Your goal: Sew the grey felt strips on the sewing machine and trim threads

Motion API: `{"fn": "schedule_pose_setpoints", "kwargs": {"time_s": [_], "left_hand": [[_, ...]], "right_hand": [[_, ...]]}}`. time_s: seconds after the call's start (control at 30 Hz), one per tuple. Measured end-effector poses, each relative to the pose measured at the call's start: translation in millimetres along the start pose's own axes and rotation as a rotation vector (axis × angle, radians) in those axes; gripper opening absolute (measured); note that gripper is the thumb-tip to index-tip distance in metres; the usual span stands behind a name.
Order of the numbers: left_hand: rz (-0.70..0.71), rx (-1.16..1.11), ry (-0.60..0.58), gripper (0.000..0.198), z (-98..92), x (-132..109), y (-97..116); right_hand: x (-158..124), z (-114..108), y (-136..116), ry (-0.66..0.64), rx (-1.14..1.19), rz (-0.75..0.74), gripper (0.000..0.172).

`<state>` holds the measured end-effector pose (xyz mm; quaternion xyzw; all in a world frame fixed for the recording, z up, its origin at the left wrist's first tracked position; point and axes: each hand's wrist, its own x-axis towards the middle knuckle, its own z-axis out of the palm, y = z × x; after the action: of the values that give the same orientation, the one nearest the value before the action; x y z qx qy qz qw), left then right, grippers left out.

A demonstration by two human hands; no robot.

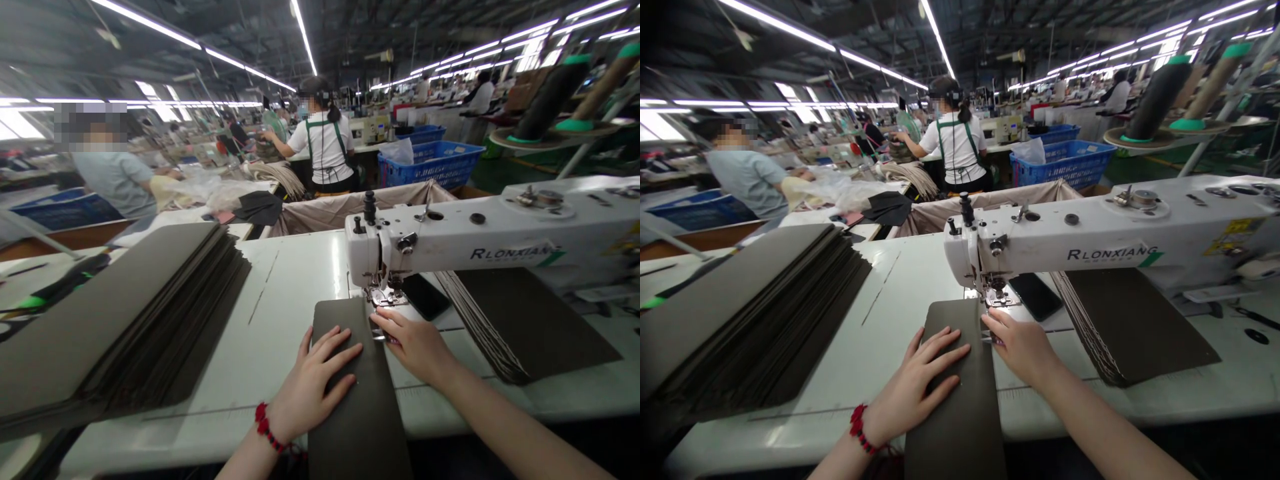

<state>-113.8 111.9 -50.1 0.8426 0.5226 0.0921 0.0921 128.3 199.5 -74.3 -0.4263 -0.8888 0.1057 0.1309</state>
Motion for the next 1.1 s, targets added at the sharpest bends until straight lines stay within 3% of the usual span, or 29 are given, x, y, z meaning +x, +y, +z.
{"fn": "schedule_pose_setpoints", "kwargs": {"time_s": [1.1], "left_hand": [[-0.051, -0.053, -0.058, 0.049, -2.6, 1.2, -4.2]], "right_hand": [[0.2, 6.4, 3.5, 0.018, 0.024, -0.005, 0.057]]}}
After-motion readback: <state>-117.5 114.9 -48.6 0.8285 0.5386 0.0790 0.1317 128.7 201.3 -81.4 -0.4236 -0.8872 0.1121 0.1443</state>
